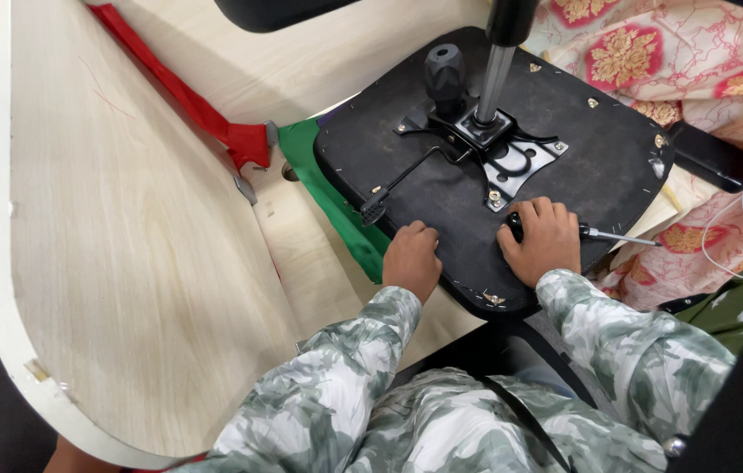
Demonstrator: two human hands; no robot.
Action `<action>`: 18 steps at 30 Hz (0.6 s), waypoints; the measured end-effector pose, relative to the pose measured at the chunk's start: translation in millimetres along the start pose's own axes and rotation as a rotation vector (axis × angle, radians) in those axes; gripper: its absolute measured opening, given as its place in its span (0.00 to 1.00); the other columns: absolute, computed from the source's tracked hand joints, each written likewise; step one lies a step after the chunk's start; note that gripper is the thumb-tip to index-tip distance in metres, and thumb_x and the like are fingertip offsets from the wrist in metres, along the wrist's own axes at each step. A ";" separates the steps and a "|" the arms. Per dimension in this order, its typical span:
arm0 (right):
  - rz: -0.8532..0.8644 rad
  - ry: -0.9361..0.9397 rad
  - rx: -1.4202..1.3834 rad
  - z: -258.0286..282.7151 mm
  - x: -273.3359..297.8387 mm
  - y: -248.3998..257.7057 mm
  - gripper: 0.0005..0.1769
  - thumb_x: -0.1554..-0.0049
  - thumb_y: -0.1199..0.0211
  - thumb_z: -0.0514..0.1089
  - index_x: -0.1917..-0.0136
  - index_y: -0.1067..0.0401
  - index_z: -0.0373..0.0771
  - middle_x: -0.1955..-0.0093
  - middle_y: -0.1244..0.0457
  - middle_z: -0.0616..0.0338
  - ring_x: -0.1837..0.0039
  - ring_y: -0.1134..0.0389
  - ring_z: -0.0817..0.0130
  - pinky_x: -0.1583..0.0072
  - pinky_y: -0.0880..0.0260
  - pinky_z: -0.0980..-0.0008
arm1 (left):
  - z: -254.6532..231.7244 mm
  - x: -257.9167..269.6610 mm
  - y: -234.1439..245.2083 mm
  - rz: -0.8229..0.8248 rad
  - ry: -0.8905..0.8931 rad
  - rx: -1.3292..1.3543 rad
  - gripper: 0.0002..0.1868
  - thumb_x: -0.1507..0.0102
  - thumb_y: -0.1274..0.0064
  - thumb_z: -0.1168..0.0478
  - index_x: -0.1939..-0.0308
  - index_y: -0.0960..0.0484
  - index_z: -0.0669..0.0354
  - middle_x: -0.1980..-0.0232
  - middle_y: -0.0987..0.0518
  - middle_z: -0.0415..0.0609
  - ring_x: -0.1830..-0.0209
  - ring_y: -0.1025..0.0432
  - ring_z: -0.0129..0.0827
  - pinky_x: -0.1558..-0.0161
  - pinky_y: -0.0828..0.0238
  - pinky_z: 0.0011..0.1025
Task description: The person uses a screwdriver to tighten screws on the underside of a chair seat, securing the seat to its metal frame. The person works on multiple screws in sequence, holding the seat steady with one hand while turning the screwdriver with the other.
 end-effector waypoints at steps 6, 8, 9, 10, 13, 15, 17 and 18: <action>-0.018 -0.002 -0.011 -1.2 2.9 0.1 0.16 0.46 0.35 0.50 0.47 0.23 0.41 0.48 0.36 0.56 0.44 0.35 0.57 0.41 0.38 0.56 | 4.6 -5.7 7.8 0.043 0.079 0.120 0.07 0.39 0.45 0.65 0.62 0.12 0.61 0.58 0.19 0.52 0.55 0.23 0.48 0.50 0.27 0.42; -0.024 0.000 -0.007 -0.9 3.0 0.6 0.16 0.46 0.35 0.50 0.47 0.23 0.41 0.48 0.35 0.57 0.44 0.35 0.57 0.40 0.38 0.56 | 6.0 -12.7 11.7 0.098 0.163 0.142 0.07 0.40 0.42 0.62 0.63 0.12 0.61 0.57 0.18 0.54 0.56 0.23 0.50 0.50 0.27 0.43; -0.025 0.006 -0.005 -0.2 2.0 0.8 0.16 0.46 0.35 0.50 0.47 0.23 0.41 0.48 0.35 0.57 0.44 0.35 0.57 0.40 0.37 0.56 | 6.5 -14.9 13.7 0.122 0.209 0.155 0.08 0.41 0.40 0.61 0.64 0.11 0.61 0.57 0.17 0.55 0.56 0.22 0.52 0.50 0.26 0.43; -0.021 0.003 -0.001 0.0 1.5 1.1 0.16 0.46 0.35 0.50 0.47 0.23 0.41 0.48 0.35 0.57 0.44 0.35 0.57 0.40 0.37 0.56 | 5.0 -16.2 16.5 0.127 0.214 0.136 0.08 0.41 0.40 0.60 0.64 0.12 0.62 0.58 0.17 0.56 0.57 0.22 0.52 0.50 0.26 0.43; -0.012 -0.005 0.006 0.8 0.9 1.5 0.17 0.46 0.35 0.51 0.47 0.23 0.42 0.48 0.35 0.57 0.44 0.35 0.57 0.40 0.37 0.56 | 2.3 -17.8 22.4 0.132 0.235 0.086 0.10 0.42 0.38 0.57 0.66 0.12 0.63 0.58 0.17 0.57 0.57 0.22 0.52 0.51 0.26 0.44; -0.008 -0.011 0.005 0.7 1.1 1.5 0.16 0.46 0.35 0.51 0.47 0.23 0.42 0.48 0.35 0.58 0.44 0.35 0.57 0.40 0.37 0.56 | -0.7 -16.0 21.7 0.121 0.257 0.062 0.10 0.41 0.39 0.57 0.65 0.12 0.63 0.58 0.17 0.57 0.57 0.22 0.52 0.52 0.26 0.45; -0.008 -0.014 0.010 0.9 1.9 1.1 0.16 0.46 0.35 0.51 0.47 0.23 0.42 0.48 0.35 0.57 0.44 0.35 0.57 0.40 0.37 0.57 | -2.3 -15.4 16.6 0.150 0.285 -0.016 0.12 0.39 0.39 0.56 0.66 0.14 0.64 0.57 0.18 0.57 0.56 0.22 0.53 0.52 0.26 0.45; -0.008 -0.016 0.013 1.2 1.7 0.4 0.16 0.46 0.35 0.51 0.47 0.23 0.42 0.48 0.35 0.57 0.44 0.35 0.58 0.40 0.37 0.57 | -2.8 -15.4 13.3 0.165 0.299 -0.055 0.13 0.38 0.39 0.56 0.66 0.15 0.65 0.57 0.18 0.58 0.55 0.22 0.53 0.52 0.26 0.45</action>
Point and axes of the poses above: each hand's wrist, its own x-axis away from the middle knuckle, its own y-axis out of the back of the hand, z = x × y, the point moved 5 cm from there along -x, towards the middle knuckle
